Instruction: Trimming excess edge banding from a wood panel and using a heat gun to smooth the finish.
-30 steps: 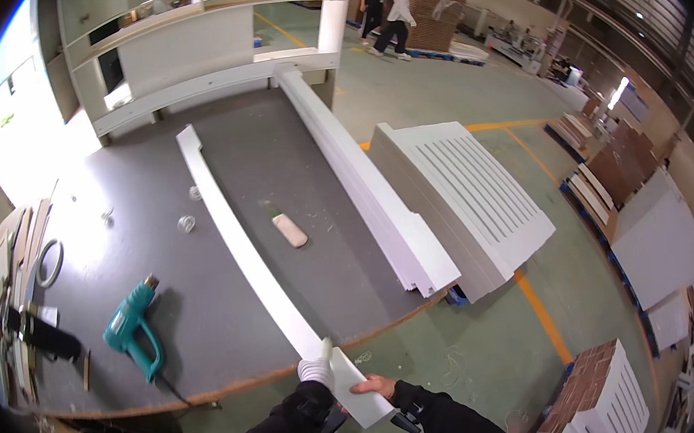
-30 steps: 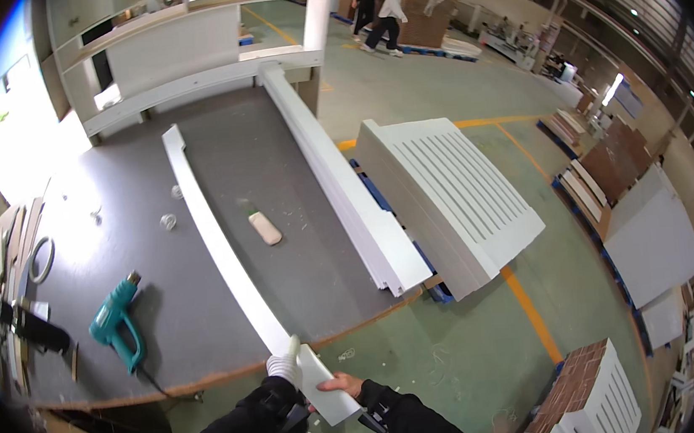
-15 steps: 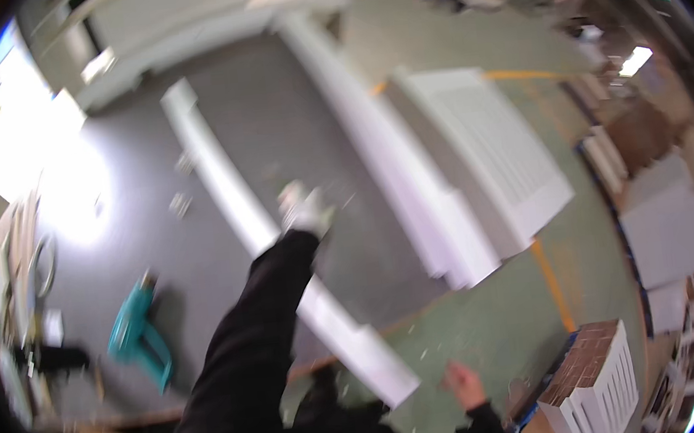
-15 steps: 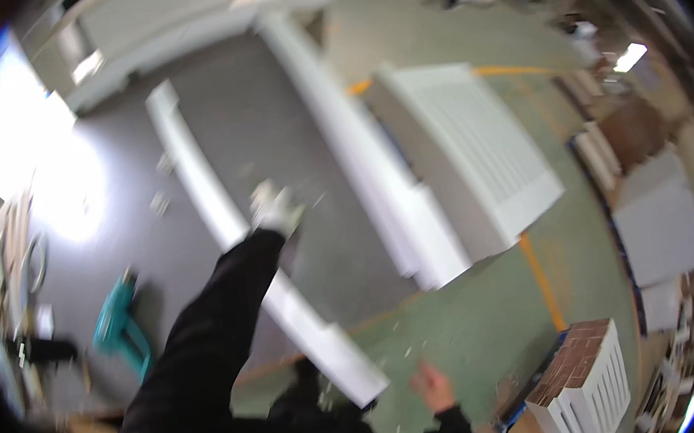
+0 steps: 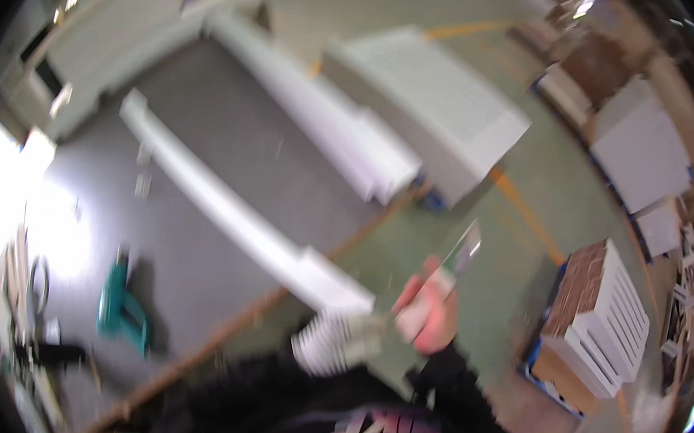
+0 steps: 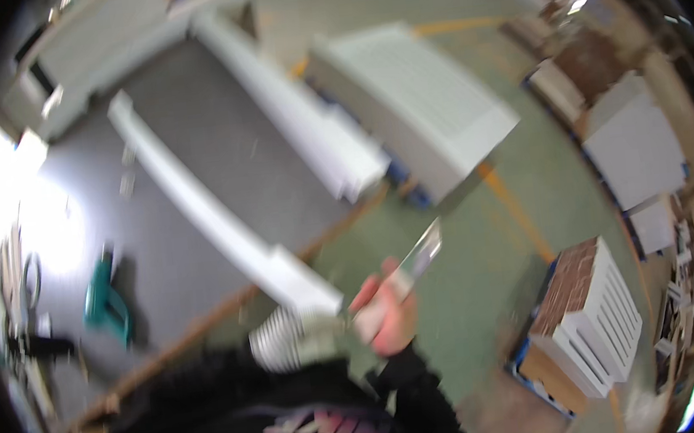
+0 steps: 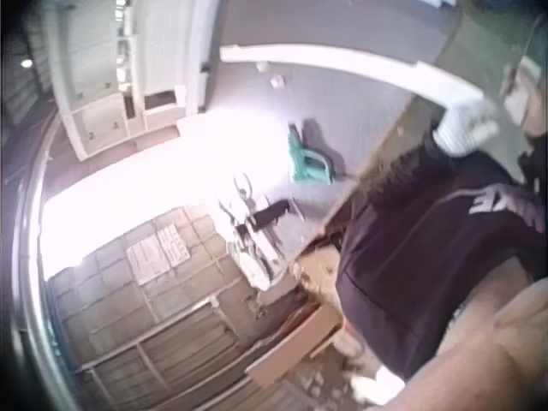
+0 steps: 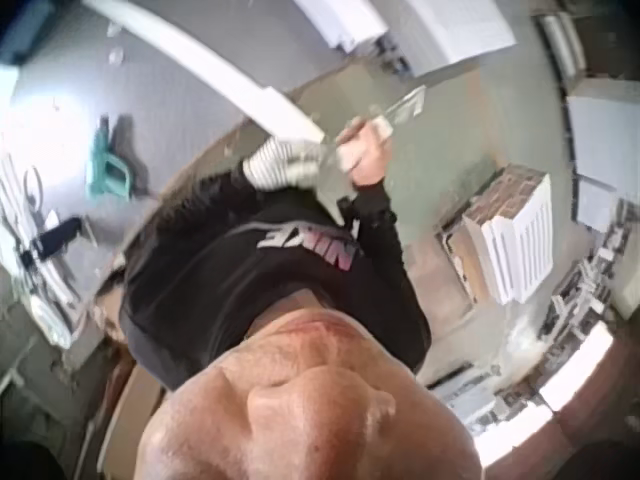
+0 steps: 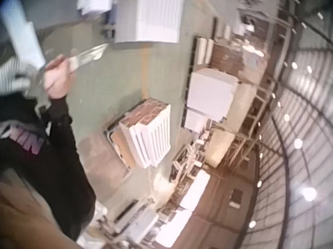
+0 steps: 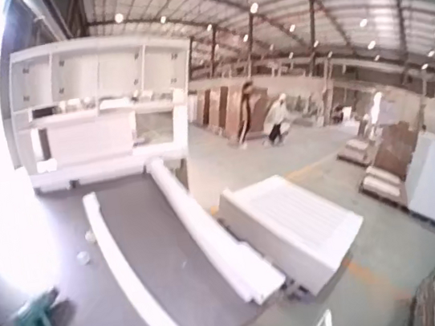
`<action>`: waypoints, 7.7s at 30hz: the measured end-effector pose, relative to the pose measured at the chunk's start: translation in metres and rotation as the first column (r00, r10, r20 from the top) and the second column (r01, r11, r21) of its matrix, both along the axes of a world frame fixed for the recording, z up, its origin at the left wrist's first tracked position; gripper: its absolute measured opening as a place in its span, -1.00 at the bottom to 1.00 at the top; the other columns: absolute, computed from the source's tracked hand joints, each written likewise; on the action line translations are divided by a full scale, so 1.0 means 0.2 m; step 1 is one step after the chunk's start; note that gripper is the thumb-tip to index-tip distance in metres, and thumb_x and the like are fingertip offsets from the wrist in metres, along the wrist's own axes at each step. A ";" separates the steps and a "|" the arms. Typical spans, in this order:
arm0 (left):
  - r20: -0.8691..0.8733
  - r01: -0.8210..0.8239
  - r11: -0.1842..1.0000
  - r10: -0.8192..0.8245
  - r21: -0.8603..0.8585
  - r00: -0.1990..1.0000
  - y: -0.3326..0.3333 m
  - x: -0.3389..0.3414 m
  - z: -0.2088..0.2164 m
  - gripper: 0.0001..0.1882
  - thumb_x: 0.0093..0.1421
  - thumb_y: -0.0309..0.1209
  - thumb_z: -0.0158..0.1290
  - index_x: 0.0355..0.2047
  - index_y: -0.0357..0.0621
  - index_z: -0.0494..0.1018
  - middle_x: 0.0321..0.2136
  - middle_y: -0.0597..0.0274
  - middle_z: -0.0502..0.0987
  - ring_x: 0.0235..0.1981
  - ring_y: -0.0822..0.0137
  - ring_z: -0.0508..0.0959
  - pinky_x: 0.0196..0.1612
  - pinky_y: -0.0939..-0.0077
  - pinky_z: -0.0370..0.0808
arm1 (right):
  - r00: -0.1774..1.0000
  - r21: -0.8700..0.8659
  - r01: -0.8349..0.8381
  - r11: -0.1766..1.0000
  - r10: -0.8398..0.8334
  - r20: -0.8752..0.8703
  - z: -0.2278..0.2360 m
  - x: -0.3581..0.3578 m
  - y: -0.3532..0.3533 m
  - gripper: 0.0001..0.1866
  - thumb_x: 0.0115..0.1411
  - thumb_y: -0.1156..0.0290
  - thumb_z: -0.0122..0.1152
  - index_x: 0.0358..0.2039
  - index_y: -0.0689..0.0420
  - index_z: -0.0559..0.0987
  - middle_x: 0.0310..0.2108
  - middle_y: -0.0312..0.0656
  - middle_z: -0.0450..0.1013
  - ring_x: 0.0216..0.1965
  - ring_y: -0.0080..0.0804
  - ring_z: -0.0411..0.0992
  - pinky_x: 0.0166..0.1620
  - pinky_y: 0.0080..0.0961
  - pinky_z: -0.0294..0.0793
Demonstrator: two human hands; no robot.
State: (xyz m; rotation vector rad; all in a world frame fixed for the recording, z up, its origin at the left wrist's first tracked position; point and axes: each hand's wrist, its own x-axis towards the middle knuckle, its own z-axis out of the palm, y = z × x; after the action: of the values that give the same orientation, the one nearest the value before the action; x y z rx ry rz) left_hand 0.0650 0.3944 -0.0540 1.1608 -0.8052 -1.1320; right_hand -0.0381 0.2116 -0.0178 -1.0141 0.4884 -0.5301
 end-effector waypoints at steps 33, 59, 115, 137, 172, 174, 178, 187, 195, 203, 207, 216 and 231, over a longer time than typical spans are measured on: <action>0.996 0.281 0.956 -0.091 0.085 0.008 -0.16 0.53 -0.42 -0.63 0.14 -0.48 -0.03 -0.01 -0.13 0.48 -0.06 -0.02 0.52 0.05 0.03 0.50 0.18 0.14 0.38 | 0.725 0.175 0.281 0.944 -0.090 -0.683 -0.42 -0.65 0.41 -0.54 0.24 0.38 0.02 0.11 0.33 0.33 -0.50 -0.23 0.39 -0.55 -0.52 0.38 -0.53 -0.55 0.36; 0.932 0.245 0.954 -0.238 0.172 0.273 -0.48 0.35 -0.48 -0.18 -0.21 -0.14 0.36 0.05 -0.18 0.29 -0.02 -0.02 0.41 0.01 -0.04 0.42 0.15 0.00 0.29 | 0.873 0.433 0.175 0.884 0.064 -0.483 -0.22 -0.44 0.46 -0.37 0.36 0.34 -0.03 0.39 0.19 0.10 -0.33 -0.16 0.47 -0.56 -0.46 0.45 -0.49 -0.54 0.43; -0.360 -0.208 0.823 0.004 -0.529 0.933 -0.54 -0.18 0.52 -0.13 -0.09 -0.03 0.44 0.08 -0.11 0.21 -0.34 0.26 0.39 -0.21 0.23 0.46 -0.03 0.16 0.46 | 0.999 0.497 -0.038 0.867 0.042 0.004 -0.10 -0.82 0.01 -0.67 0.29 0.27 0.20 -0.11 0.30 0.51 -0.33 -0.11 0.55 -0.49 -0.40 0.53 -0.45 -0.46 0.59; 0.845 -0.186 0.832 -0.479 0.523 0.237 0.10 0.80 0.12 -0.31 -0.17 0.02 0.25 -0.09 -0.20 0.51 -0.29 -0.08 0.62 -0.26 0.00 0.65 -0.19 0.16 0.59 | 0.737 0.431 0.650 0.626 -0.382 -0.557 -0.97 -1.41 -0.07 -0.79 0.21 0.23 0.14 -0.49 -0.02 0.36 -0.64 -0.29 0.30 -0.66 -0.36 0.26 -0.58 -0.36 0.27; 1.000 -0.161 0.987 -0.022 0.021 -0.008 0.05 0.55 -0.50 -0.43 0.00 -0.40 0.11 0.09 -0.17 0.40 -0.01 0.14 0.45 -0.04 0.08 0.44 0.06 0.10 0.35 | 0.714 0.515 -0.111 0.850 0.429 -0.554 0.01 0.13 0.35 -0.38 0.33 0.26 -0.09 0.38 0.15 0.16 -0.56 -0.10 0.45 -0.72 -0.41 0.35 -0.62 -0.51 0.34; 0.999 -0.170 0.985 -0.018 0.024 0.035 0.06 0.55 -0.48 -0.44 0.00 -0.43 0.09 0.09 -0.15 0.41 -0.02 0.14 0.46 -0.04 0.10 0.45 0.05 0.12 0.37 | 0.688 0.490 -0.123 0.863 0.430 -0.584 0.03 0.17 0.37 -0.37 0.33 0.25 -0.10 0.38 0.15 0.15 -0.58 -0.10 0.44 -0.74 -0.40 0.35 -0.64 -0.50 0.34; 0.999 -0.187 0.982 -0.020 0.029 0.049 0.07 0.56 -0.50 -0.45 0.00 -0.45 0.06 0.08 -0.13 0.42 -0.03 0.19 0.47 -0.05 0.12 0.45 0.06 0.18 0.37 | 0.663 0.501 -0.054 0.864 0.406 -0.629 0.03 0.23 0.39 -0.38 0.33 0.25 -0.11 0.37 0.19 0.15 -0.60 -0.10 0.43 -0.77 -0.40 0.33 -0.66 -0.51 0.32; 0.994 -0.184 0.982 -0.035 0.054 0.106 0.07 0.57 -0.51 -0.42 -0.03 -0.44 0.05 0.10 -0.10 0.41 0.01 0.20 0.46 -0.01 0.14 0.45 0.10 0.17 0.35 | 0.626 0.553 -0.088 0.829 0.478 -0.616 -0.10 0.25 0.33 -0.35 0.32 0.26 -0.02 0.36 0.23 0.14 -0.60 -0.11 0.44 -0.75 -0.37 0.36 -0.65 -0.48 0.36; 0.869 0.040 0.900 -0.431 0.435 0.244 0.08 0.64 -0.26 -0.60 -0.09 -0.36 0.20 -0.16 -0.07 0.49 -0.01 0.12 0.50 -0.02 0.08 0.50 0.20 0.11 0.32 | 0.496 0.495 -0.215 0.842 0.531 -0.688 -0.61 -0.06 0.07 -0.27 0.24 0.22 0.18 0.36 0.15 0.18 -0.53 -0.14 0.47 -0.60 -0.40 0.45 -0.52 -0.51 0.44; 0.709 -0.588 0.653 0.109 0.477 0.696 -0.01 0.44 0.00 -0.57 -0.08 -0.24 0.35 -0.21 -0.16 0.56 -0.25 0.06 0.56 -0.13 0.07 0.52 -0.02 0.24 0.43 | 0.627 -0.534 -0.746 0.399 0.150 -0.764 -0.34 0.07 -0.27 -0.36 0.07 0.46 0.29 0.22 0.02 0.42 -0.24 0.02 0.47 -0.24 -0.05 0.49 -0.14 -0.26 0.49; -0.414 -0.187 0.830 0.442 0.526 0.796 -0.34 0.09 -0.12 -0.40 0.24 -0.05 0.15 0.05 -0.34 0.41 -0.28 0.17 0.59 -0.24 0.42 0.53 -0.18 0.48 0.46 | 0.720 -0.691 -0.694 0.202 0.223 -0.657 -0.21 0.13 -0.25 -0.33 0.01 0.52 0.31 0.20 0.00 0.44 -0.27 -0.06 0.40 -0.27 -0.05 0.47 -0.21 -0.23 0.49; -0.031 -0.243 0.412 0.556 0.878 0.831 -0.32 -0.38 -0.78 -0.40 0.10 -0.16 0.24 0.08 -0.25 0.42 -0.29 0.13 0.57 -0.29 0.30 0.56 -0.21 0.33 0.52 | 0.396 -0.459 -0.874 -0.159 0.314 -0.863 -0.27 -0.05 -0.64 -0.40 0.05 0.46 0.33 0.16 0.06 0.48 -0.31 -0.08 0.42 -0.34 -0.09 0.48 -0.27 -0.27 0.51; -0.249 -0.739 0.261 0.960 0.621 0.129 0.17 -0.06 -0.49 -0.65 0.30 -0.31 0.10 0.01 -0.26 0.44 -0.20 0.22 0.60 -0.25 0.40 0.64 -0.26 0.52 0.62 | 0.667 -0.757 -0.640 -0.132 0.393 -0.633 -0.57 0.08 -0.24 -0.47 0.08 0.32 0.42 0.11 -0.02 0.55 -0.34 -0.14 0.41 -0.45 -0.21 0.49 -0.45 -0.33 0.50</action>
State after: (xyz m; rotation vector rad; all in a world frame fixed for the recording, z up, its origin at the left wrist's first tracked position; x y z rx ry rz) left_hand 0.0528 0.4288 -0.1518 1.1511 0.6914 -0.4771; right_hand -0.0225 0.1640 -0.1321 -2.5027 -0.3163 0.1592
